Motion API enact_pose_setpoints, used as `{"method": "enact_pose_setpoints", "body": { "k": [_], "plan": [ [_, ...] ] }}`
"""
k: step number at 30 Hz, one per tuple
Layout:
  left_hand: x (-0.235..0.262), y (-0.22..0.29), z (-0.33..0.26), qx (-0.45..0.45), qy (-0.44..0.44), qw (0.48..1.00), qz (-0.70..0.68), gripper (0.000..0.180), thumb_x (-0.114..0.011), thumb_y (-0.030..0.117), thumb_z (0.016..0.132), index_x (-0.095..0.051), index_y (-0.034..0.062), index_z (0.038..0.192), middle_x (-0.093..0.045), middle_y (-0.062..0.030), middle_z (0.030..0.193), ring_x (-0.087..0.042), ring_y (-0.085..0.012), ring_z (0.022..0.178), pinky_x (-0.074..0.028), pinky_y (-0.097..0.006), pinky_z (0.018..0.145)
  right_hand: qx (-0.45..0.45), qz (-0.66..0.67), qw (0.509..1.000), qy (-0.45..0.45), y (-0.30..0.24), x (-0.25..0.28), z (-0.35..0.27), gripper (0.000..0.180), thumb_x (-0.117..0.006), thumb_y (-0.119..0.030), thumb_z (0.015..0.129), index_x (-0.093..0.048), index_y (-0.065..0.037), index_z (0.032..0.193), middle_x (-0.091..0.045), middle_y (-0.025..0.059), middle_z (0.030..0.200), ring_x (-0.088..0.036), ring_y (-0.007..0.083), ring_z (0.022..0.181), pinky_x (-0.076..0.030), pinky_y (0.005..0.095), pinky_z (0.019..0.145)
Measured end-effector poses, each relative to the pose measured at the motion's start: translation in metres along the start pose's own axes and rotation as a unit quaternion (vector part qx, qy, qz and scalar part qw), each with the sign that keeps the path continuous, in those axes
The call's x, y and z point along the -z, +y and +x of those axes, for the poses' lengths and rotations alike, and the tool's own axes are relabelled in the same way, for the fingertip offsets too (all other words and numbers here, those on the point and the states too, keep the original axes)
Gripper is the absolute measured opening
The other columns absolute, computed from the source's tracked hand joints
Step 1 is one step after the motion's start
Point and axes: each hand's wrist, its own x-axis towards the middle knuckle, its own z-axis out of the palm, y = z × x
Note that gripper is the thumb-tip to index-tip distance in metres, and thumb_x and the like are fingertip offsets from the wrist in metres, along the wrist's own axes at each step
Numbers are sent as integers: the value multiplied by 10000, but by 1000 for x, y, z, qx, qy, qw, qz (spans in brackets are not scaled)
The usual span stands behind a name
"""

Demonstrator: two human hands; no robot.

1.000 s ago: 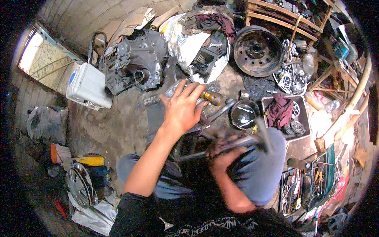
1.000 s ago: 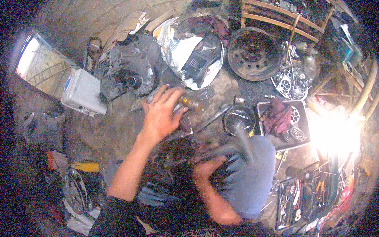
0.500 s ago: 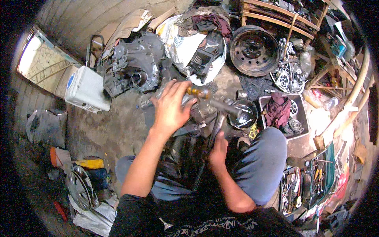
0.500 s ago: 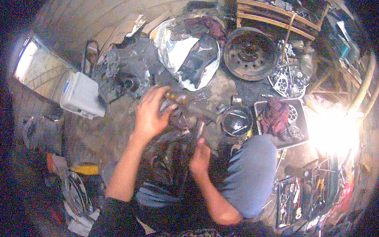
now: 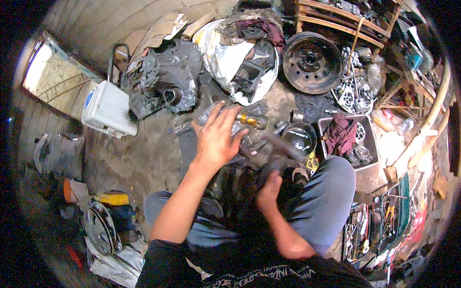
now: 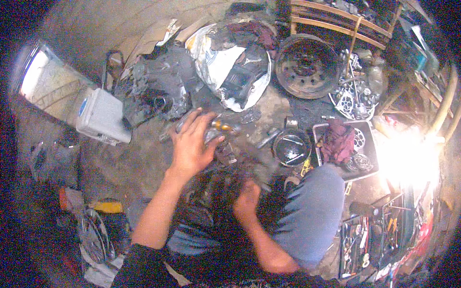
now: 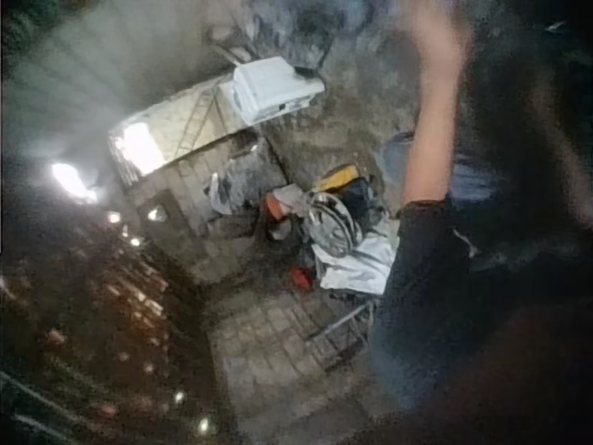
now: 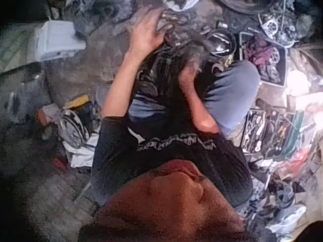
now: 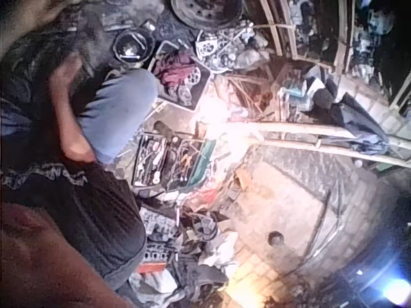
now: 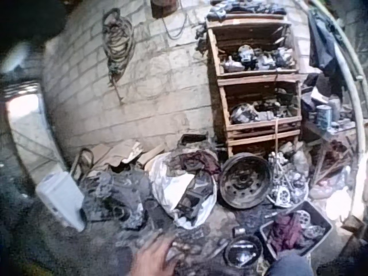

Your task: The person uses a hammer and a metal rod to strike and adjust a metallic engine component. They repeatedly hit the part, rotate it, and reposition the rod to apply force at different angles.

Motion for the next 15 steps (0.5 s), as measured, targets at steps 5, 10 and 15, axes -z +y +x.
{"method": "enact_pose_setpoints", "body": {
  "k": [5, 10, 15],
  "plan": [
    [-7, -5, -9, -27, 21, 999, 9, 421, -685, 333, 844, -578, 208, 1232, -578, -10, 1296, -363, -261, 1379, -258, -758, 949, -116, 264, 958, -10, -16, 28, 31, 614, -301, -594, 985, -507, -16, 985, -548, 95, 889, -515, 211, 764, -440, 372, 708],
    [-13, -16, -13, -92, 74, 993, -27, 404, -685, 243, 830, -574, 191, 1215, -597, 6, 1239, -387, -277, 1360, -204, -731, 959, -98, 265, 958, -37, -78, 21, 25, 729, -285, -819, 840, -421, -105, 784, -330, 10, 498, -308, 153, 344, -281, 299, 326],
    [-24, -28, -16, -138, 125, 976, -114, 377, -673, 117, 826, -470, 119, 1145, -642, -40, 1167, -465, -318, 1304, -136, -663, 1065, -101, 275, 956, 2, -70, 22, 28, 719, -290, -803, 853, -423, -100, 787, -340, 13, 501, -306, 154, 341, -284, 298, 323]
  ]
}}
